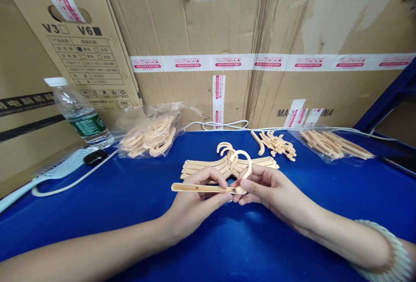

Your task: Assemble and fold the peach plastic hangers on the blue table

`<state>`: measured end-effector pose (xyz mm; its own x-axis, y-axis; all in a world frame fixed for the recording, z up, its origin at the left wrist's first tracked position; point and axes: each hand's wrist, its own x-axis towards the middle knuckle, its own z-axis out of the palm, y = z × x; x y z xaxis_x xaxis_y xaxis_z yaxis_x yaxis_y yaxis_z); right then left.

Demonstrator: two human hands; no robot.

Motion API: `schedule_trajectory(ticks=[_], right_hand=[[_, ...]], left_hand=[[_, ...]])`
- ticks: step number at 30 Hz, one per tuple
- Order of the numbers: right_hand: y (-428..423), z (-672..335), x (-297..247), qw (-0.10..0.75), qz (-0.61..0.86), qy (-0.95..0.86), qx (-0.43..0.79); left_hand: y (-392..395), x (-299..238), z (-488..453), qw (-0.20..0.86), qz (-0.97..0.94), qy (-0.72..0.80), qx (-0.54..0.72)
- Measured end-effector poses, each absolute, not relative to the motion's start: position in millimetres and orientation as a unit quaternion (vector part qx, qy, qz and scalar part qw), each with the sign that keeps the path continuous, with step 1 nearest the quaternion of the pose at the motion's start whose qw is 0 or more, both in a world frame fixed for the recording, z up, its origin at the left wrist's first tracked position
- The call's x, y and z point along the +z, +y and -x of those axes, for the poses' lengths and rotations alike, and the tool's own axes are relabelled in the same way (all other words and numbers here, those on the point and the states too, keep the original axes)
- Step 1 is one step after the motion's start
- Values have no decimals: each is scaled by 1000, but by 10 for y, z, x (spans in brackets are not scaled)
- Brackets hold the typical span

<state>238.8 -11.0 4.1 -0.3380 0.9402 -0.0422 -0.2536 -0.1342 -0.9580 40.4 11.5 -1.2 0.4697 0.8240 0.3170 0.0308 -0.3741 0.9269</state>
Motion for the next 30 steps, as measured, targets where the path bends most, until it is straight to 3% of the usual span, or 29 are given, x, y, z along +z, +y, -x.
schedule_trajectory(ticks=[13,19,25,30], right_hand=[[-139,-2357,18,454,422,-567,542],[-159,-2326,15,452,429,-577,527],[-207,-2292,16,465,422,-588,510],[-198,-2301,26,467,413,-621,476]], left_hand=[[111,-2,-400,474,-736,292,385],[88,10,-431,531,-701,289,378],[87,-18,-453,498,-703,339,379],[134,-40,-458,548,-653,351,387]])
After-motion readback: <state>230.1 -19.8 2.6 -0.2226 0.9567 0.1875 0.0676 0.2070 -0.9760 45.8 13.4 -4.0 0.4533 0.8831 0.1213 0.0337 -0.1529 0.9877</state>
